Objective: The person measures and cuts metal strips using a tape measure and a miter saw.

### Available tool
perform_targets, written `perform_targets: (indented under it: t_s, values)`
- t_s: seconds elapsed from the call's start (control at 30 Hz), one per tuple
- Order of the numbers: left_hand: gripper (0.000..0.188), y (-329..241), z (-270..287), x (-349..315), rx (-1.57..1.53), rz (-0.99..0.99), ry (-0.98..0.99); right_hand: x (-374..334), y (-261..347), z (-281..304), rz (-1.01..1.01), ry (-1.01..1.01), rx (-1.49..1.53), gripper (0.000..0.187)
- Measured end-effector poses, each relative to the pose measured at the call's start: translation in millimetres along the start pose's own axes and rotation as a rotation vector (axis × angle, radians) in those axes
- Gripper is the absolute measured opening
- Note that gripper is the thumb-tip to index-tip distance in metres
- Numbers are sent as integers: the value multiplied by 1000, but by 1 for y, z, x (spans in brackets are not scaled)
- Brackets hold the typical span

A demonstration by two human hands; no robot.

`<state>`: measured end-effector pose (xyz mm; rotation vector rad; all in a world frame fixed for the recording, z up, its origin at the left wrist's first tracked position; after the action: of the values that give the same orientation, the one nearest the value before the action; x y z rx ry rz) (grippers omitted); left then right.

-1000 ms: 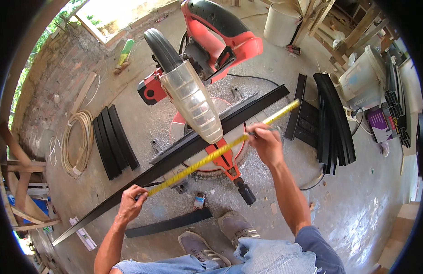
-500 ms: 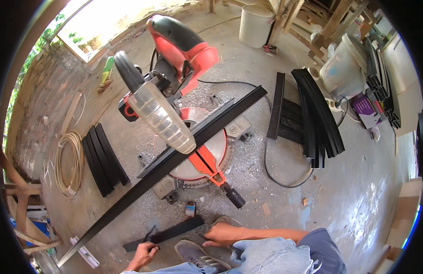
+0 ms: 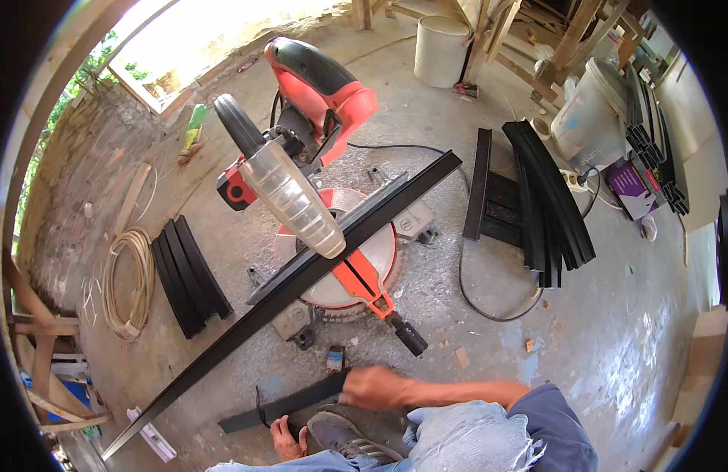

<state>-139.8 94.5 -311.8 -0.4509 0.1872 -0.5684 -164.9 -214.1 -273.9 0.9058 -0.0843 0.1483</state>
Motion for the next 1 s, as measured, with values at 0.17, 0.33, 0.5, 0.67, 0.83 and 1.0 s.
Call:
perform_targets:
  t_s: [0.17, 0.33, 0.5, 0.67, 0.83, 1.0]
  values:
    - [51, 3, 65, 26, 102, -152, 76, 30, -96, 152, -358, -687, 28, 12]
    - [40, -1, 152, 139, 254, -500, 241, 44, -205, 231, -701, -1129, -214, 39]
    - [63, -43, 153, 239, 353, -363, 207, 78, -245, 233, -1117, -854, 188, 54]
    - [74, -64, 77, 286, 303, -242, 140, 75, -282, 228, -995, -941, 364, 55]
    - [55, -66, 60, 294, -97, -149, -142, 74, -282, 239, -995, -925, 311, 54]
    - [51, -66, 61, 289, -72, -188, -217, 77, -272, 238, -973, -957, 400, 52]
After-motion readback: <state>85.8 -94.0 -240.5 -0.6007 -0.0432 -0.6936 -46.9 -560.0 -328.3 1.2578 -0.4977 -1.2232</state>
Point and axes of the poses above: each hand's wrist, its own x-axis towards the middle knuckle, its own z-axis out of the back of the hand, y = z × x, the point moved 6 cm from there along x, towards the middle knuckle, and after that the axes turned 7 degrees about -z, right-handed, at the moved point
